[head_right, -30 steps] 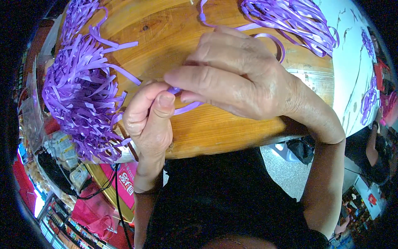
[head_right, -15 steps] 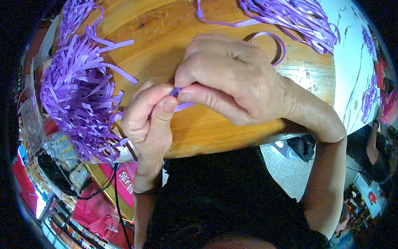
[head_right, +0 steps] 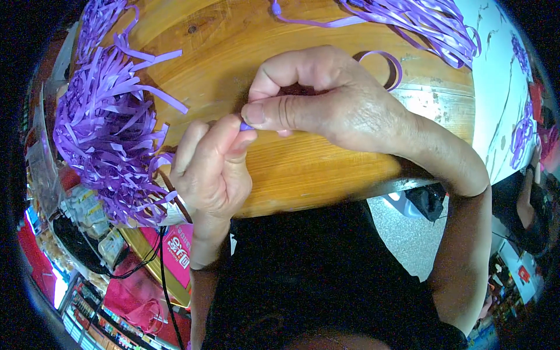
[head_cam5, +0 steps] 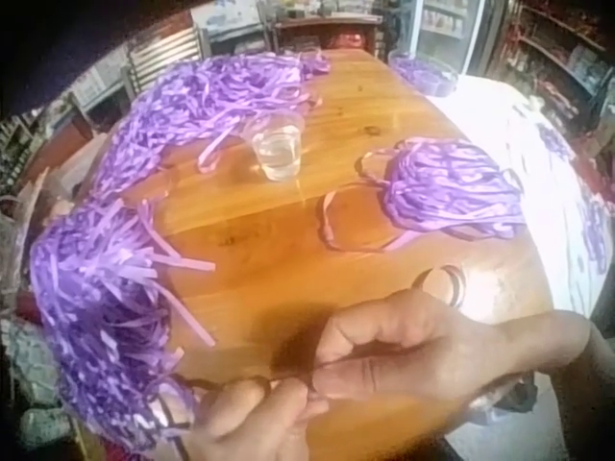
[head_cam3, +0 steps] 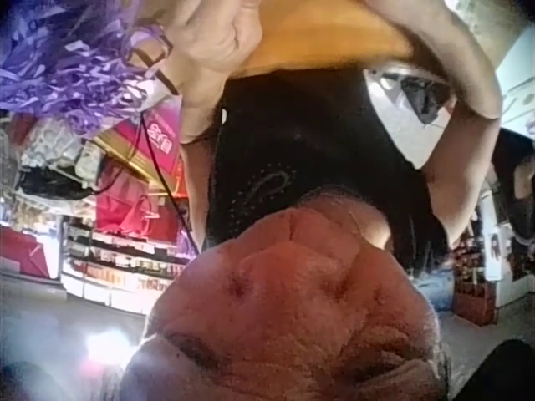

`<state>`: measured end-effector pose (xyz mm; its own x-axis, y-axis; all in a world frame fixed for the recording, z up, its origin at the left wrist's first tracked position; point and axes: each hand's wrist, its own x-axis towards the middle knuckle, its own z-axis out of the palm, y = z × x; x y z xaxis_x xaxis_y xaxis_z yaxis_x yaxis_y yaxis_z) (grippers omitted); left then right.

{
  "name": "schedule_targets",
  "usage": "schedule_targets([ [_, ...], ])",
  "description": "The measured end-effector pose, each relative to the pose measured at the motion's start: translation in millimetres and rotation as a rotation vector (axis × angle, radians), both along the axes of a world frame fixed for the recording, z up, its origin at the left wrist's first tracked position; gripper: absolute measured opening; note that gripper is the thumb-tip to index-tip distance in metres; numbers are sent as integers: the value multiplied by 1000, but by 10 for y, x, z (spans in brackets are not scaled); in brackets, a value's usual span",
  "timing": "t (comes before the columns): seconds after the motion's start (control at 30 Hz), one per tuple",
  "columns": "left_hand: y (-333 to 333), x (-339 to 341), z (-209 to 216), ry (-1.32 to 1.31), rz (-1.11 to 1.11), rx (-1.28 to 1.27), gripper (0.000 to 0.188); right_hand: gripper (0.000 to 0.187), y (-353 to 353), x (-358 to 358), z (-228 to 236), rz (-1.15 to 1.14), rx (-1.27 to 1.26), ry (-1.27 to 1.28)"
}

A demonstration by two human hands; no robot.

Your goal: Assembling purple plastic pom-poms by tying bunches of ribbons together.

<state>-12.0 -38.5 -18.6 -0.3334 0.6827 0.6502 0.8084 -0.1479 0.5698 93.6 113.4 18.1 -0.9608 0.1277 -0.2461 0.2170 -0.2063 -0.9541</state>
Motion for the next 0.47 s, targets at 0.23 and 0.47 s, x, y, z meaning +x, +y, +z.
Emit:
schedule_targets([
  [0.23, 34, -37, 23, -251, -11, 47, 16, 16, 83, -48, 13, -35, -59, 25],
  [0.47, 13, -34, 61, -323, -65, 42, 13, 32, 196, -76, -57, 104, 841, 621],
])
